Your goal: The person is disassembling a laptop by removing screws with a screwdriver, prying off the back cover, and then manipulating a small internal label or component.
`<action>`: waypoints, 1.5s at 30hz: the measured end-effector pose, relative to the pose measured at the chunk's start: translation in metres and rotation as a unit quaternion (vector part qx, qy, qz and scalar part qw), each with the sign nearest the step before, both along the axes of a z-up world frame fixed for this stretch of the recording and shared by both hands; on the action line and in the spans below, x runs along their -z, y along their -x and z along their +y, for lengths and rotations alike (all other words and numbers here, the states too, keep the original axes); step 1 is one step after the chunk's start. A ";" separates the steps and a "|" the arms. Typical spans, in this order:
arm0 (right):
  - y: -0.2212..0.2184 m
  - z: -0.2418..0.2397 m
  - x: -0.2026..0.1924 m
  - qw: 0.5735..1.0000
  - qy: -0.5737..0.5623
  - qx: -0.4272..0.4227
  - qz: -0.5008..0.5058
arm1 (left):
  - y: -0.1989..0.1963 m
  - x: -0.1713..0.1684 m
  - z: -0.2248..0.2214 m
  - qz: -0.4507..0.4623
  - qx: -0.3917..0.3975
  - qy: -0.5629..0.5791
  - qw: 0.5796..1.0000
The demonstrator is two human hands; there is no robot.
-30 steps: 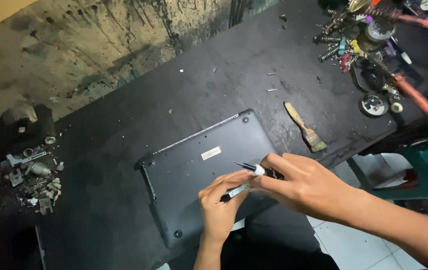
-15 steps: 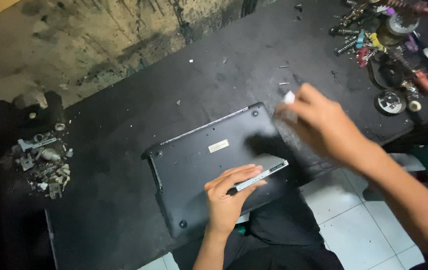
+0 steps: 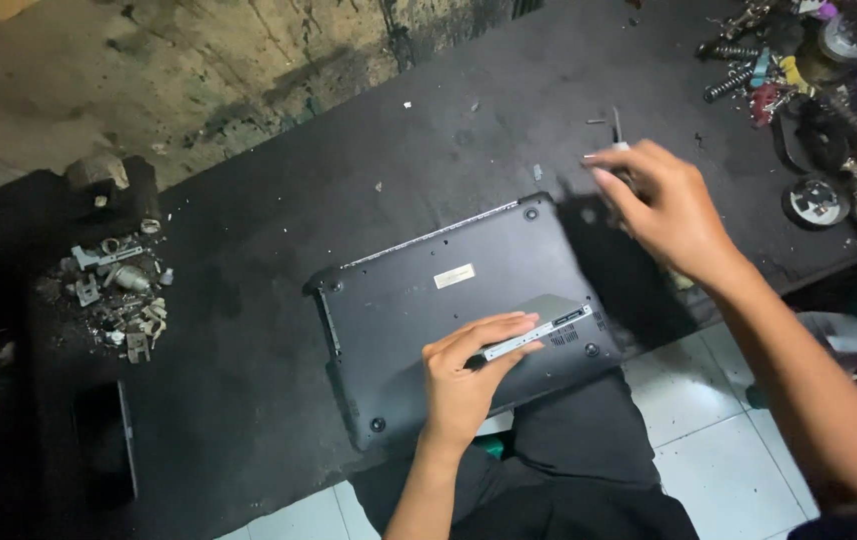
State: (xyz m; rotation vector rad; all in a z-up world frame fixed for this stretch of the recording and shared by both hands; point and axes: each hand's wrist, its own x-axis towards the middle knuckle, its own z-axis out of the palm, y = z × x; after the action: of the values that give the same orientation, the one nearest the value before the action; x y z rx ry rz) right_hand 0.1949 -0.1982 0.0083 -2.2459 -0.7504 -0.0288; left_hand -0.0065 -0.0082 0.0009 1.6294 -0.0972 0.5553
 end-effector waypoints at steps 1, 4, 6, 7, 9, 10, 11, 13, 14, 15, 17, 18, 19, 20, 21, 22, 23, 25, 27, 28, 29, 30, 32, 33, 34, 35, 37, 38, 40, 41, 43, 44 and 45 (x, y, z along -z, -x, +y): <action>0.015 -0.009 0.002 1.000 -0.001 0.001 -0.002 | 0.002 -0.003 0.003 -0.002 0.001 -0.001 1.000; 0.057 -0.039 0.008 0.962 -0.130 0.078 0.226 | 0.004 -0.007 0.010 0.068 0.011 -0.042 0.997; 0.084 -0.061 0.015 0.945 -0.149 0.117 0.266 | 0.005 -0.003 0.015 0.114 -0.011 -0.116 0.987; 0.095 -0.065 0.017 0.945 -0.150 0.118 0.266 | 0.004 -0.001 0.013 0.114 -0.010 -0.117 0.987; 0.118 -0.074 0.021 0.925 -0.189 0.152 0.291 | 0.005 0.003 0.009 0.211 -0.064 -0.030 0.975; 0.124 -0.072 0.014 0.925 -0.190 0.155 0.292 | 0.003 0.008 0.008 0.212 -0.062 -0.031 0.975; 0.130 -0.069 0.007 0.905 -0.192 0.192 0.329 | 0.003 0.014 0.008 0.244 -0.076 0.113 0.960; 0.136 -0.073 0.010 0.883 -0.194 0.228 0.362 | 0.000 0.028 0.005 0.268 -0.091 0.253 0.925; 0.139 -0.080 0.022 0.858 -0.285 0.195 0.380 | 0.001 0.037 0.003 0.223 -0.031 0.379 0.898; 0.142 -0.086 0.033 0.824 -0.373 0.160 0.395 | 0.003 0.046 0.001 0.172 0.030 0.497 0.850; 0.148 -0.092 0.039 0.780 -0.464 0.064 0.415 | 0.014 0.085 0.000 0.172 0.059 0.527 0.830; 0.149 -0.096 0.042 0.721 -0.543 -0.033 0.430 | 0.018 0.103 0.000 0.170 0.090 0.557 0.808; 0.148 -0.098 0.049 0.720 -0.543 -0.035 0.430 | 0.015 0.089 -0.007 0.169 0.089 0.556 0.809; 0.150 -0.101 0.057 0.736 -0.536 -0.059 0.410 | 0.014 0.075 -0.013 0.129 0.125 0.593 0.785; 0.151 -0.103 0.065 0.750 -0.529 -0.084 0.389 | 0.013 0.061 -0.020 0.088 0.160 0.627 0.757; 0.155 -0.093 0.064 0.750 -0.529 -0.085 0.389 | 0.015 0.057 -0.028 0.088 0.160 0.626 0.758; 0.160 -0.083 0.062 0.771 -0.533 -0.093 0.336 | 0.016 0.052 -0.036 0.085 0.188 0.639 0.741; 0.172 -0.058 0.051 0.790 -0.534 -0.097 0.284 | 0.017 0.043 -0.051 0.083 0.216 0.653 0.721; 0.189 -0.029 0.034 0.776 -0.578 -0.121 0.222 | 0.016 0.032 -0.063 0.216 0.187 0.627 0.725; 0.194 -0.019 0.029 0.776 -0.577 -0.120 0.224 | 0.015 0.037 -0.064 0.217 0.185 0.628 0.724; 0.199 -0.008 0.023 0.784 -0.572 -0.103 0.217 | 0.014 0.043 -0.064 0.215 0.198 0.649 0.703; 0.204 0.004 0.019 0.791 -0.568 -0.086 0.209 | 0.013 0.049 -0.063 0.214 0.210 0.667 0.682; 0.190 0.026 0.011 0.827 -0.529 -0.104 0.159 | 0.008 0.070 -0.059 0.211 0.229 0.693 0.650; 0.182 0.037 0.008 0.858 -0.487 -0.123 0.106 | 0.004 0.080 -0.056 0.205 0.249 0.717 0.618; 0.179 0.039 0.007 0.858 -0.487 -0.125 0.107 | 0.002 0.085 -0.053 0.204 0.247 0.717 0.619; 0.175 0.042 0.006 0.881 -0.460 -0.089 0.065 | -0.001 0.091 -0.050 0.197 0.264 0.740 0.586; 0.167 0.042 0.013 0.901 -0.430 -0.056 0.028 | -0.003 0.074 -0.035 0.187 0.277 0.764 0.552; 0.163 0.041 0.020 0.900 -0.434 0.005 0.031 | -0.003 0.051 -0.021 0.190 0.279 0.750 0.569; 0.150 0.039 0.018 0.896 -0.438 0.062 0.036 | -0.006 0.022 0.002 0.191 0.278 0.735 0.589; 0.143 0.039 0.009 0.882 -0.459 0.043 0.095 | -0.008 0.016 0.012 0.214 0.314 0.655 0.654; 0.125 0.041 0.002 0.865 -0.477 0.022 0.156 | -0.020 -0.008 0.025 0.232 0.344 0.568 0.711; 0.115 0.043 0.004 0.878 -0.447 0.066 0.157 | -0.028 -0.025 0.029 0.273 0.257 0.614 0.695; 0.105 0.046 0.007 0.889 -0.416 0.110 0.158 | -0.036 -0.042 0.032 0.311 0.168 0.652 0.671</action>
State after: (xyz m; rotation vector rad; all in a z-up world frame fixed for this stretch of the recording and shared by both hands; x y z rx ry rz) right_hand 0.0900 -0.1527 0.0011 -1.4391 -0.2185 -0.0765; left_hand 0.0299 0.0238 0.0424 0.2547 0.4315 -0.2848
